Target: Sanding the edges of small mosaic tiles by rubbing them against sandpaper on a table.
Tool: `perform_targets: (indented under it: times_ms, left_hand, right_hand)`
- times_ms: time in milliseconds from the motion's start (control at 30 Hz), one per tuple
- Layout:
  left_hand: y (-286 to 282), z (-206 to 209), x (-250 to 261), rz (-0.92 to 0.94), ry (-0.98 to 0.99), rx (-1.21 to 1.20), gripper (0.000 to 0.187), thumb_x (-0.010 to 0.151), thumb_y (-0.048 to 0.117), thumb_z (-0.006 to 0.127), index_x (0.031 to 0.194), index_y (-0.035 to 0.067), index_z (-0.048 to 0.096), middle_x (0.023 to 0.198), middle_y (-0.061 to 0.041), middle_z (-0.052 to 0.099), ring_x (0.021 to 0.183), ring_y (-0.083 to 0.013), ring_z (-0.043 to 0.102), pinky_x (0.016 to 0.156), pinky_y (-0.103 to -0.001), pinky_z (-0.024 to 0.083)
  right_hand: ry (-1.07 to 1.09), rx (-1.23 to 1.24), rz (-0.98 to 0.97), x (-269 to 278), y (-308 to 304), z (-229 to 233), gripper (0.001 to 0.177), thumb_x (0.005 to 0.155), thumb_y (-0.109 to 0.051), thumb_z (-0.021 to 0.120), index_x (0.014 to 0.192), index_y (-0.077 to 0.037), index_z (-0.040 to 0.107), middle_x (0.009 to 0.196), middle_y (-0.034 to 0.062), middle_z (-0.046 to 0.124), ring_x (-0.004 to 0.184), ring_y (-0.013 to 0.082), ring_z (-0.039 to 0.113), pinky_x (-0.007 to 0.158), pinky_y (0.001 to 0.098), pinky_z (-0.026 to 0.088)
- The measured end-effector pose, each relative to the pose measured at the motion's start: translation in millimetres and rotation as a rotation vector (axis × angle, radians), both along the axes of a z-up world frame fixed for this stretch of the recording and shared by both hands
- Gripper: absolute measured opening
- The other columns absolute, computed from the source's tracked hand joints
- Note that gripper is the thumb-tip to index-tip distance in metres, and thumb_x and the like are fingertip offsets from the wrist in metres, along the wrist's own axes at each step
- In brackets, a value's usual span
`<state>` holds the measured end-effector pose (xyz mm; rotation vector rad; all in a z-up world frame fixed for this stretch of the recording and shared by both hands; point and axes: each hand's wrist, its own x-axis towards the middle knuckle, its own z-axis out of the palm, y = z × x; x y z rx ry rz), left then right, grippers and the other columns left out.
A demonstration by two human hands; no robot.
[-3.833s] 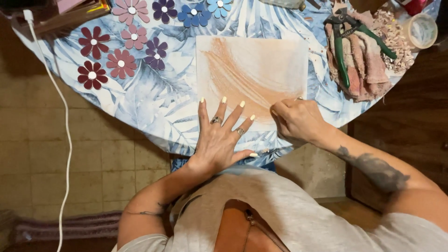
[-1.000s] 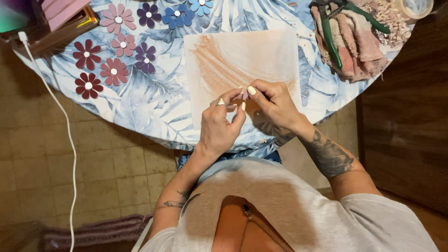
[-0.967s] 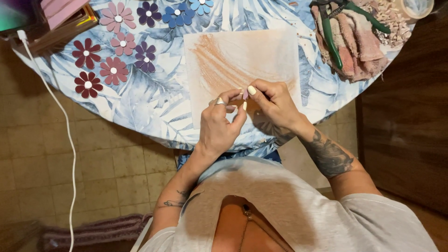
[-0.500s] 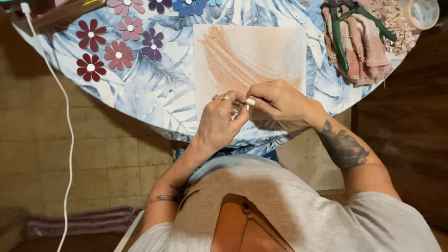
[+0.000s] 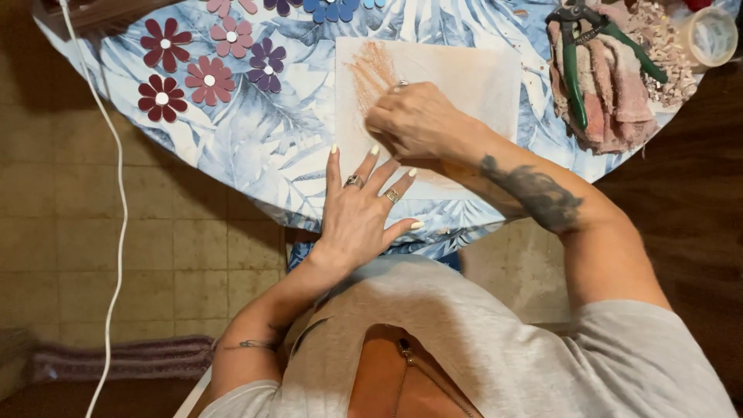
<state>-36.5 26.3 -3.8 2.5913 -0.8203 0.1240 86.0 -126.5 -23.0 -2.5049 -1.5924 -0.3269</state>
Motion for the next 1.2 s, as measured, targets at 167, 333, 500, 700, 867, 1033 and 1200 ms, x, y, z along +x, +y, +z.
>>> perform_targets:
  times_ms: [167,333,500,700,867,1033,1200]
  left_hand:
    - [0.8,1.4,-0.1,-0.012,0.014,-0.008,0.055,0.076,0.053,0.049,0.117,0.017,0.051,0.121,-0.007,0.046,0.118,-0.03,0.037,0.096,-0.063,0.001]
    - [-0.1,4.2,1.5,-0.028,0.002,-0.008,0.056,0.074,0.053,0.052,0.115,0.015,0.052,0.121,-0.009,0.046,0.118,-0.0324,0.037,0.096,-0.064,0.0]
    - [-0.5,-1.6,-0.3,-0.024,-0.01,-0.002,0.059,0.071,0.053,0.054,0.117,0.016,0.05,0.121,-0.008,0.045,0.118,-0.0324,0.036,0.096,-0.065,0.0]
    - [-0.8,2.3,1.8,-0.022,-0.001,0.002,0.059,0.071,0.053,0.055,0.116,0.016,0.051,0.121,-0.008,0.045,0.118,-0.0312,0.036,0.096,-0.064,0.0]
    - [0.3,5.0,1.2,-0.032,0.007,-0.04,0.058,0.071,0.051,0.056,0.115,0.015,0.052,0.119,-0.009,0.047,0.116,-0.0321,0.038,0.097,-0.063,0.0]
    - [-6.1,5.0,8.5,-0.012,-0.059,-0.062,0.054,0.074,0.052,0.052,0.111,0.013,0.056,0.113,-0.01,0.052,0.111,-0.0329,0.044,0.097,-0.064,0.0]
    - [-18.0,16.2,25.2,0.131,-0.067,-0.414,0.051,0.078,0.024,0.059,0.121,0.002,0.043,0.111,-0.016,0.052,0.106,-0.029,0.051,0.099,-0.055,0.011]
  right_hand:
    - [0.075,-0.122,-0.127,-26.7,-72.8,15.8,0.013,0.08,-0.025,0.042,0.073,-0.016,0.046,0.063,0.0007,0.047,0.065,0.0193,0.055,0.054,0.0306,0.043]
    - [0.057,-0.155,-0.246,-37.2,-91.6,21.0,0.012,0.077,-0.025,0.045,0.071,-0.015,0.048,0.061,0.0004,0.05,0.066,0.0185,0.057,0.054,0.0291,0.045]
    - [0.075,0.146,-0.071,-10.6,-16.1,8.7,0.017,0.083,-0.023,0.042,0.069,-0.014,0.045,0.056,0.0039,0.046,0.057,0.0232,0.054,0.05,0.0353,0.044]
    - [0.045,0.091,0.018,0.9,-11.4,3.5,0.018,0.082,-0.025,0.041,0.069,-0.013,0.044,0.059,0.0031,0.045,0.058,0.0222,0.053,0.051,0.0344,0.042]
    - [0.083,-0.143,-0.176,-27.9,-96.9,29.9,0.011,0.078,-0.021,0.046,0.069,-0.015,0.048,0.058,0.0009,0.048,0.058,0.0188,0.054,0.054,0.0298,0.044]
    - [0.195,-0.088,-0.322,-37.3,-90.0,30.6,0.014,0.082,-0.024,0.045,0.073,-0.013,0.049,0.057,0.004,0.047,0.058,0.0218,0.054,0.056,0.0327,0.045]
    - [0.876,0.536,-0.346,-46.8,-43.3,60.7,0.021,0.091,-0.017,0.037,0.083,-0.006,0.054,0.06,0.0058,0.047,0.056,0.0157,0.045,0.056,0.0301,0.042]
